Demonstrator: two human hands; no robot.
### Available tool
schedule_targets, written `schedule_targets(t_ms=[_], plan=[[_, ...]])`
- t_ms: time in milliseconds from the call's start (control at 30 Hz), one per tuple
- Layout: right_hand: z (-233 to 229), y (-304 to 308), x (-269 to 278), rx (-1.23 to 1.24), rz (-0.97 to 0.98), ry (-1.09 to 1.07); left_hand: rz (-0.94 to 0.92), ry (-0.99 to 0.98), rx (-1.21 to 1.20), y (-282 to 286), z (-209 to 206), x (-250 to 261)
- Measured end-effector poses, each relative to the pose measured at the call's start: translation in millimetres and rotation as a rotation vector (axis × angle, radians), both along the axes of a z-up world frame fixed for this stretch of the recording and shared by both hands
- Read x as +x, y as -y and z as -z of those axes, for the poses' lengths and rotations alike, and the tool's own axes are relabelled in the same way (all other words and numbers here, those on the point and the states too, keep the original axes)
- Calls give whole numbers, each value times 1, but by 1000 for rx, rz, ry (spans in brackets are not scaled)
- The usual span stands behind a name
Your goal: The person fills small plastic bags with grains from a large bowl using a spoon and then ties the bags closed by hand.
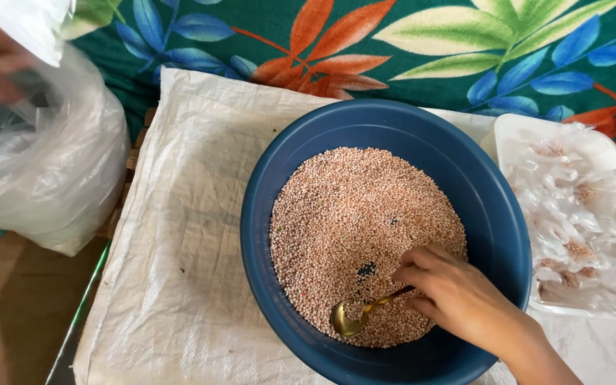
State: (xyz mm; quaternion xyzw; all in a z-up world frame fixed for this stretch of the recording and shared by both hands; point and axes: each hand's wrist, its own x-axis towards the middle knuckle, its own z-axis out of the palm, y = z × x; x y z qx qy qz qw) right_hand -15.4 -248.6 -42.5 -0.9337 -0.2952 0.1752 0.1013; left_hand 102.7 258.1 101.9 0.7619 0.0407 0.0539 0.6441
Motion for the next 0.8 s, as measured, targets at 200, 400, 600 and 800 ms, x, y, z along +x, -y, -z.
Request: schedule_targets(t_ms=[200, 400, 600, 800], plan=[[5, 0, -2, -80, -48, -59, 104, -39, -222, 116, 25, -12], [-14, 1, 1, -15, 21, -51, 467, -39, -449, 190, 64, -16], [-40, 18, 6, 65, 156, 239, 577, 105, -194, 217, 75, -47], [-47, 14, 1, -8, 128, 255, 439, 71, -265, 225, 95, -61]])
